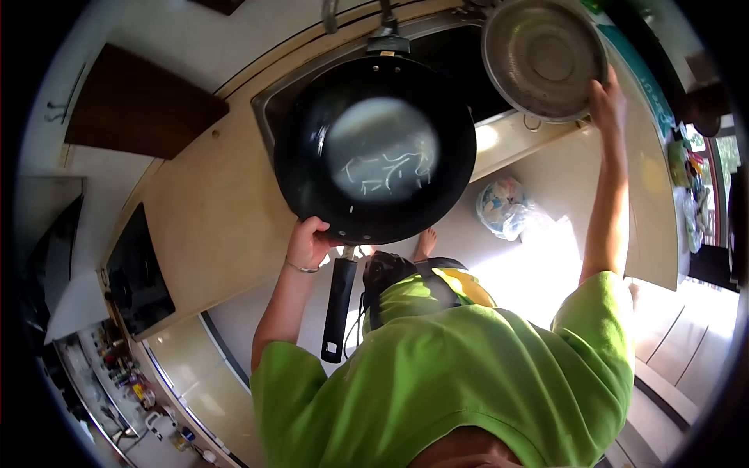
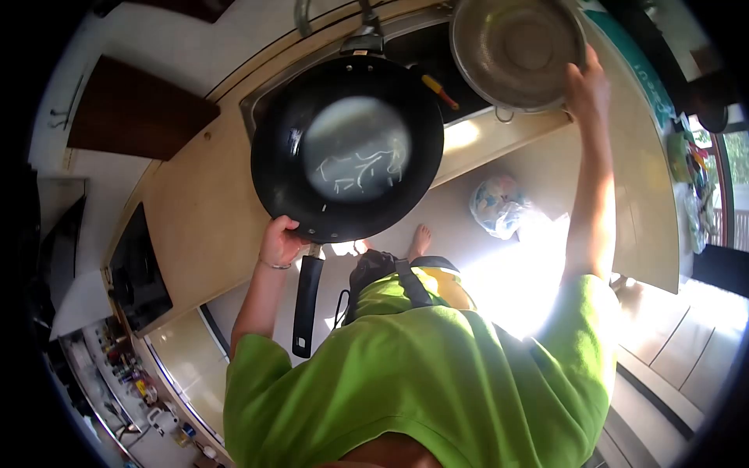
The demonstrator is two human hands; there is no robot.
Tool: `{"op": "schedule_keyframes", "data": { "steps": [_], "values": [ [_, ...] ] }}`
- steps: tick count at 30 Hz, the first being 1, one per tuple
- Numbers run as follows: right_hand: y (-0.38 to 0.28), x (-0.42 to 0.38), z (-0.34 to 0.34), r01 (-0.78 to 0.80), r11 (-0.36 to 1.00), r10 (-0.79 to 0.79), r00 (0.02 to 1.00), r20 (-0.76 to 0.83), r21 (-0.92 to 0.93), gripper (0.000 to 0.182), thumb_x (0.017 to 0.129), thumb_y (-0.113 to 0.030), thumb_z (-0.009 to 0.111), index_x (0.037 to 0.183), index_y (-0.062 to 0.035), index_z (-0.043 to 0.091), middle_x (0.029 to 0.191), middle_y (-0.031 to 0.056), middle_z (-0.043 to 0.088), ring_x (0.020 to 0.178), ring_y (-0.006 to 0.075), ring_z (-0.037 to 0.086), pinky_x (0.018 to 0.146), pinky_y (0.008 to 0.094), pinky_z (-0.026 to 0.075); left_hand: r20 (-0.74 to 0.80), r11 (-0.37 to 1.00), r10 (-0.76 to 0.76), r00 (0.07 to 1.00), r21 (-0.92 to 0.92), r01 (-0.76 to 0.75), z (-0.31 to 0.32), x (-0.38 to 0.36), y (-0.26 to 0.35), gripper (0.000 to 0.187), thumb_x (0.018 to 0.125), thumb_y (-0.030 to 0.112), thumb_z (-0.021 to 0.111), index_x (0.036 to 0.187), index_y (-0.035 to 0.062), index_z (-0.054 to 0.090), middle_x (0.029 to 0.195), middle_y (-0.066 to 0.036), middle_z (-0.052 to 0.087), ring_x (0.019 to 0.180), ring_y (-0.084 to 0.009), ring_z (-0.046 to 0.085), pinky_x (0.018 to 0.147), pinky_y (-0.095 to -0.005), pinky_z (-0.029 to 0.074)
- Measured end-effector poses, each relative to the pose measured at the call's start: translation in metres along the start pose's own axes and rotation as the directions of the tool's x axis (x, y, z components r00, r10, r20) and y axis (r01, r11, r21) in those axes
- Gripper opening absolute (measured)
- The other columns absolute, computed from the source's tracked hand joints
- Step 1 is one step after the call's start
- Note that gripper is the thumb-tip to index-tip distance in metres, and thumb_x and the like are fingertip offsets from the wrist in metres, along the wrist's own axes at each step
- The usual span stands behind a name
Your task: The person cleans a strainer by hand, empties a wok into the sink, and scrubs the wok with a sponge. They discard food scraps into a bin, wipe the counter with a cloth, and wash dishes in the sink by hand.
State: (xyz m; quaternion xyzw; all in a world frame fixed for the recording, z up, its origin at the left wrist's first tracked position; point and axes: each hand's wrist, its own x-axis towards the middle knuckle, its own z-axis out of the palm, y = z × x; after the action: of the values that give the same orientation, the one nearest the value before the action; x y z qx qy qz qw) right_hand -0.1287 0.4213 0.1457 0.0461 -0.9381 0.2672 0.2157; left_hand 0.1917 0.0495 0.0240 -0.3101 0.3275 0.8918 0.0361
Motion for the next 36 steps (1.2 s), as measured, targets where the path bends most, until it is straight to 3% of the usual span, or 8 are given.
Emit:
{"op": "schedule_keyframes", "data": {
  "steps": [5, 13, 15, 17, 23, 26, 29, 36],
  "values": [
    [-0.023, 0.009, -0.011, -0.097, 0.975, 0.115, 0.990, 0.081, -0.200, 0.056, 0.069, -0.025, 0.042, 0.124, -0.0264, 0.030, 0.103, 0.0168, 0.048, 0.090, 0.0315, 0.051, 0.078, 0.0386, 0.041, 0.052, 0.995, -0.056, 0.997, 0.089, 0.051, 0.044, -0.022, 0.035, 0.029, 0.063, 0.004, 0.041, 0.090, -0.0020, 0.049, 0.082, -0.013, 0.055, 0.074, -0.0276, 0.057, 0.063, -0.0457, 0.050],
    [-0.026, 0.002, 0.011, -0.091, 0.970, 0.113, 0.990, 0.086, -0.225, 0.048, 0.071, -0.026, 0.043, 0.118, -0.0218, 0.037, 0.096, 0.0146, 0.053, 0.086, 0.0309, 0.053, 0.073, 0.0397, 0.044, 0.090, 0.963, -0.059, 0.994, 0.266, 0.033, 0.088, -0.006, 0.077, 0.027, 0.062, 0.006, 0.043, 0.087, -0.0023, 0.050, 0.080, -0.013, 0.055, 0.073, -0.0277, 0.056, 0.063, -0.0447, 0.050],
    [-0.025, 0.006, 0.022, 0.057, 0.943, -0.002, 0.986, 0.165, -0.329, 0.048, 0.070, -0.025, 0.045, 0.117, -0.0200, 0.038, 0.092, 0.0149, 0.056, 0.084, 0.0319, 0.054, 0.072, 0.0400, 0.045, 0.097, 0.943, -0.100, 0.990, 0.326, 0.063, 0.101, 0.008, 0.088, 0.025, 0.062, 0.006, 0.043, 0.084, -0.0033, 0.051, 0.080, -0.013, 0.055, 0.072, -0.0277, 0.056, 0.061, -0.0444, 0.050],
    [-0.019, 0.019, 0.042, -0.071, 0.972, 0.121, 0.969, 0.216, -0.225, 0.049, 0.069, -0.024, 0.046, 0.117, -0.0191, 0.037, 0.095, 0.0184, 0.054, 0.088, 0.0326, 0.053, 0.075, 0.0411, 0.043, 0.103, 0.936, -0.100, 0.990, 0.348, 0.058, 0.119, 0.014, 0.102, 0.024, 0.062, 0.005, 0.044, 0.083, -0.0041, 0.051, 0.079, -0.013, 0.055, 0.072, -0.0277, 0.057, 0.060, -0.0450, 0.050],
    [-0.006, 0.026, 0.104, -0.128, 0.990, 0.140, 0.914, 0.382, -0.056, 0.052, 0.068, -0.019, 0.043, 0.118, -0.0129, 0.037, 0.098, 0.0217, 0.053, 0.093, 0.0362, 0.050, 0.081, 0.0403, 0.039, 0.033, 0.818, -0.132, 0.991, 0.568, 0.090, 0.135, 0.063, 0.133, 0.029, 0.063, 0.007, 0.043, 0.089, -0.0043, 0.049, 0.090, -0.014, 0.053, 0.078, -0.0276, 0.056, 0.065, -0.0467, 0.048],
    [-0.009, 0.031, 0.112, -0.218, 0.974, 0.220, 0.835, 0.504, -0.063, 0.055, 0.068, -0.018, 0.042, 0.122, -0.0138, 0.034, 0.102, 0.0211, 0.052, 0.095, 0.0350, 0.049, 0.083, 0.0394, 0.039, -0.042, 0.833, -0.011, 0.999, 0.552, 0.032, 0.189, 0.055, 0.130, 0.024, 0.061, 0.007, 0.044, 0.081, -0.0049, 0.048, 0.078, -0.014, 0.053, 0.065, -0.0281, 0.057, 0.056, -0.0448, 0.050],
    [0.001, 0.029, 0.129, -0.187, 0.982, 0.168, 0.872, 0.460, -0.004, 0.055, 0.066, -0.019, 0.043, 0.121, -0.0127, 0.036, 0.098, 0.0227, 0.052, 0.092, 0.0356, 0.050, 0.081, 0.0402, 0.039, -0.137, 0.855, 0.069, 0.988, 0.518, 0.012, 0.224, 0.058, 0.137, 0.017, 0.060, 0.007, 0.043, 0.072, -0.0046, 0.047, 0.069, -0.015, 0.052, 0.054, -0.0293, 0.056, 0.049, -0.0441, 0.051],
    [0.004, 0.032, 0.137, -0.294, 0.948, 0.177, 0.810, 0.559, 0.125, 0.061, 0.065, -0.018, 0.042, 0.124, -0.0090, 0.029, 0.095, 0.0219, 0.054, 0.091, 0.0351, 0.052, 0.081, 0.0391, 0.039, -0.213, 0.591, 0.180, 0.960, 0.804, 0.067, 0.283, 0.084, 0.154, 0.008, 0.059, 0.007, 0.045, 0.057, -0.0009, 0.043, 0.050, -0.013, 0.047, 0.037, -0.0247, 0.050, 0.034, -0.0368, 0.046]
  ]
}}
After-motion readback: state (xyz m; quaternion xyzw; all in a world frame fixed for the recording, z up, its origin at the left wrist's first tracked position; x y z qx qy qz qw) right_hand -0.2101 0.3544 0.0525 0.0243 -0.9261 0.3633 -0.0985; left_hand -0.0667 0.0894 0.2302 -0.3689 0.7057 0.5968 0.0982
